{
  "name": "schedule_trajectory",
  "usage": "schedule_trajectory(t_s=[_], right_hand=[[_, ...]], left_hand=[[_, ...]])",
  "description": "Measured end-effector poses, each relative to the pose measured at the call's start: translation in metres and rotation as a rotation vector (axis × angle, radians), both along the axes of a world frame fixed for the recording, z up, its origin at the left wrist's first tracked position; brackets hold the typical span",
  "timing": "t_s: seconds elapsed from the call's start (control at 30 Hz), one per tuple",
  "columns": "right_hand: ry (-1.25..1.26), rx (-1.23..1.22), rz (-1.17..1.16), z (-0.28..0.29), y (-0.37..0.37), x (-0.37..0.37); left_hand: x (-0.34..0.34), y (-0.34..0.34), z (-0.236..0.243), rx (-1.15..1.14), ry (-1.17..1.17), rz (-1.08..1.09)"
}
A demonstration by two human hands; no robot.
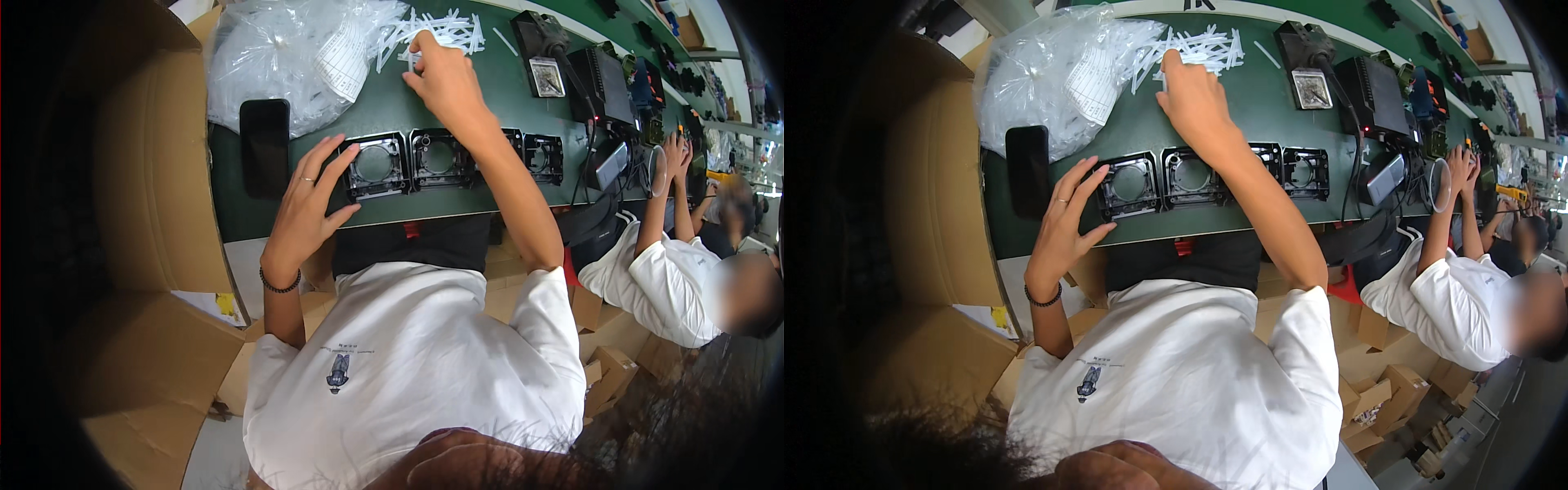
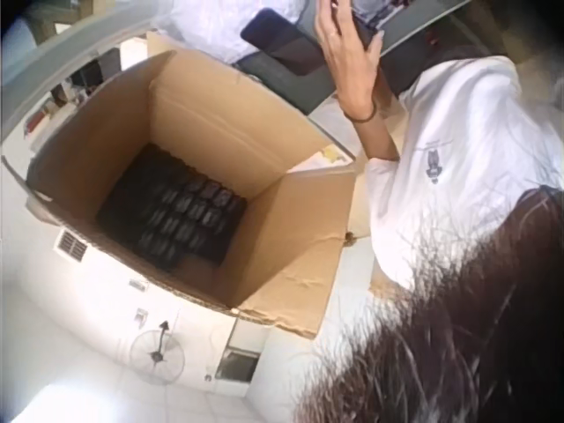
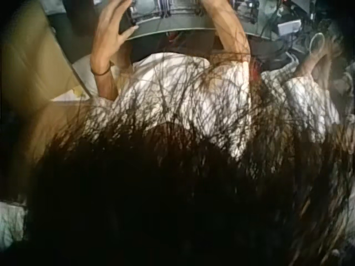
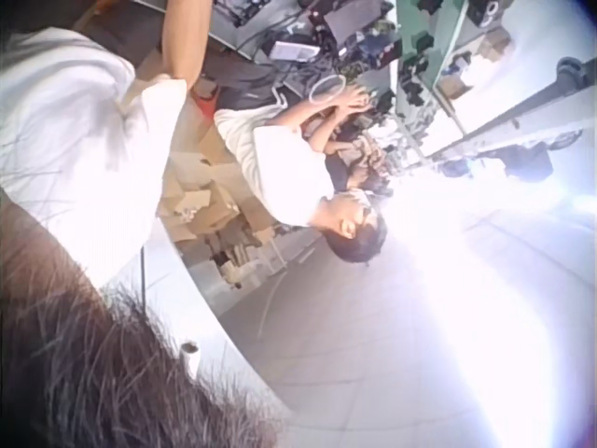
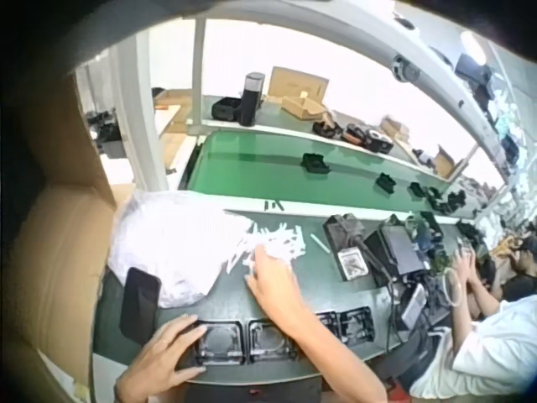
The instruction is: Using a soldering iron to join or repair black plastic electronic housings on a workshop assembly line.
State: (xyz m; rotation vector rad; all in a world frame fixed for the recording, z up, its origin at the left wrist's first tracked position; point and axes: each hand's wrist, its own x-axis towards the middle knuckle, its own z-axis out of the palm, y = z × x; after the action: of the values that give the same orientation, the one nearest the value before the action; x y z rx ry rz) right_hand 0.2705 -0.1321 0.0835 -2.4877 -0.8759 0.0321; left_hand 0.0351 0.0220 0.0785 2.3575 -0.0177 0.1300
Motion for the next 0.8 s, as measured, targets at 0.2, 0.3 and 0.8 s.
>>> schedule_trajectory(t_s=[0.2, 0.3, 0.8], right_hand=[[0.183, 0.163, 0.014, 0.006, -0.034, -0.007], [0.203, 0.318, 0.08, 0.023, -0.065, -0.036], [-0.127, -0.07, 0.47, 0.01, -0.136, -0.104]], left_hand=[[-0.006, -0.007, 0.013, 0.007, -0.104, 0.078], [0.004, -0.017, 0.013, -0.041, -0.132, 0.026], [0.052, -0.047, -0.003, 0.217, -0.105, -0.164]])
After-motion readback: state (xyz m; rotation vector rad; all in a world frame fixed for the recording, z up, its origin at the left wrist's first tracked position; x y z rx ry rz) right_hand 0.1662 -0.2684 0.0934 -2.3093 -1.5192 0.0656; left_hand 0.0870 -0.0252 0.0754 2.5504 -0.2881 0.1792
